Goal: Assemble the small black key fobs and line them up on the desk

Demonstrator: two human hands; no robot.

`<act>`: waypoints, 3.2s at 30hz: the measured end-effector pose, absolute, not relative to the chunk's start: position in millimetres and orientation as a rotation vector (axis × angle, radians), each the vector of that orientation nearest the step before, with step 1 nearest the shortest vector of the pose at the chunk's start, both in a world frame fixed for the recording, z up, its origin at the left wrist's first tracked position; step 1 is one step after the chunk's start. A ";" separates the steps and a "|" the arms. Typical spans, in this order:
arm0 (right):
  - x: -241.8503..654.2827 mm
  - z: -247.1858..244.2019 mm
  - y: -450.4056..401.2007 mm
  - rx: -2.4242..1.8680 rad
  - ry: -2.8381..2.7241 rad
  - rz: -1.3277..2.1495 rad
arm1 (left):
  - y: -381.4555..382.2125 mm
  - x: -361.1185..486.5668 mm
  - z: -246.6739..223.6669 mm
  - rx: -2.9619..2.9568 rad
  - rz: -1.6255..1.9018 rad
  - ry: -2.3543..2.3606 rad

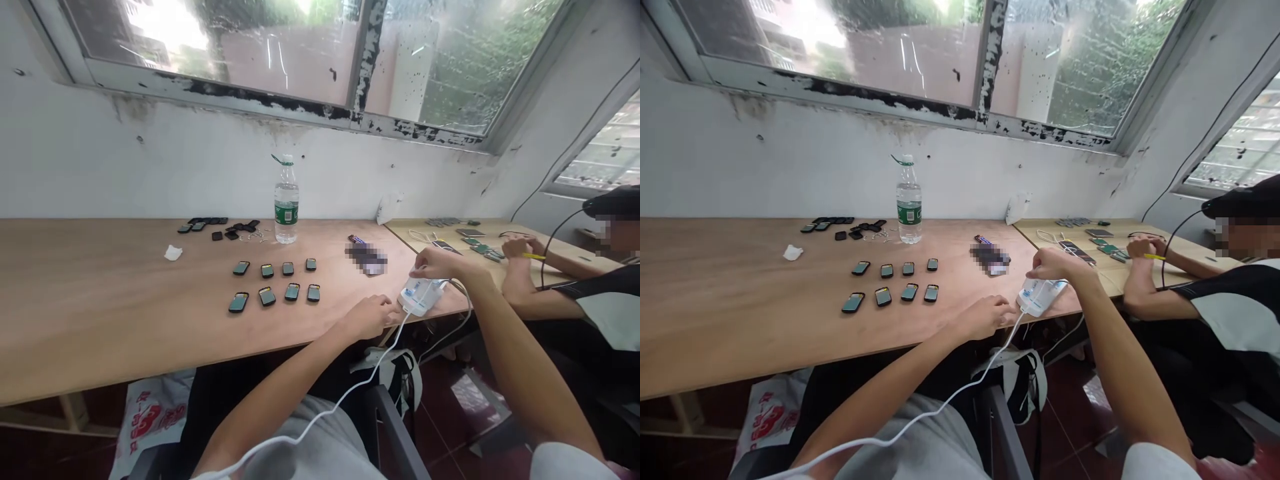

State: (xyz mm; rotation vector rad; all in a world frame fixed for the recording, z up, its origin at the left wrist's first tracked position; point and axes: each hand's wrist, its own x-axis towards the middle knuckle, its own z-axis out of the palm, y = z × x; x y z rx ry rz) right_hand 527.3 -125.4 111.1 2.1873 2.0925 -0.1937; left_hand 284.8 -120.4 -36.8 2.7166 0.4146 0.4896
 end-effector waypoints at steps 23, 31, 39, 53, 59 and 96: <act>505.5 120.3 -120.4 2.188 1.872 -0.246 | -129.2 305.6 -40.4 2.837 0.411 0.345; 510.3 120.6 -109.6 2.161 1.839 -0.419 | -126.3 311.7 -41.8 2.724 0.473 0.400; 510.4 112.2 -108.3 2.161 1.830 -0.359 | -120.3 319.3 -41.0 2.646 0.533 0.469; 525.4 109.8 -111.4 2.223 1.934 -0.504 | -113.6 329.9 -46.0 2.300 0.668 0.461; 560.0 86.3 -174.4 2.816 2.355 -0.912 | -112.0 351.0 -50.8 2.125 0.977 0.567; 540.6 59.8 -186.6 2.798 2.087 -0.232 | -127.4 377.9 -35.1 2.213 0.763 0.767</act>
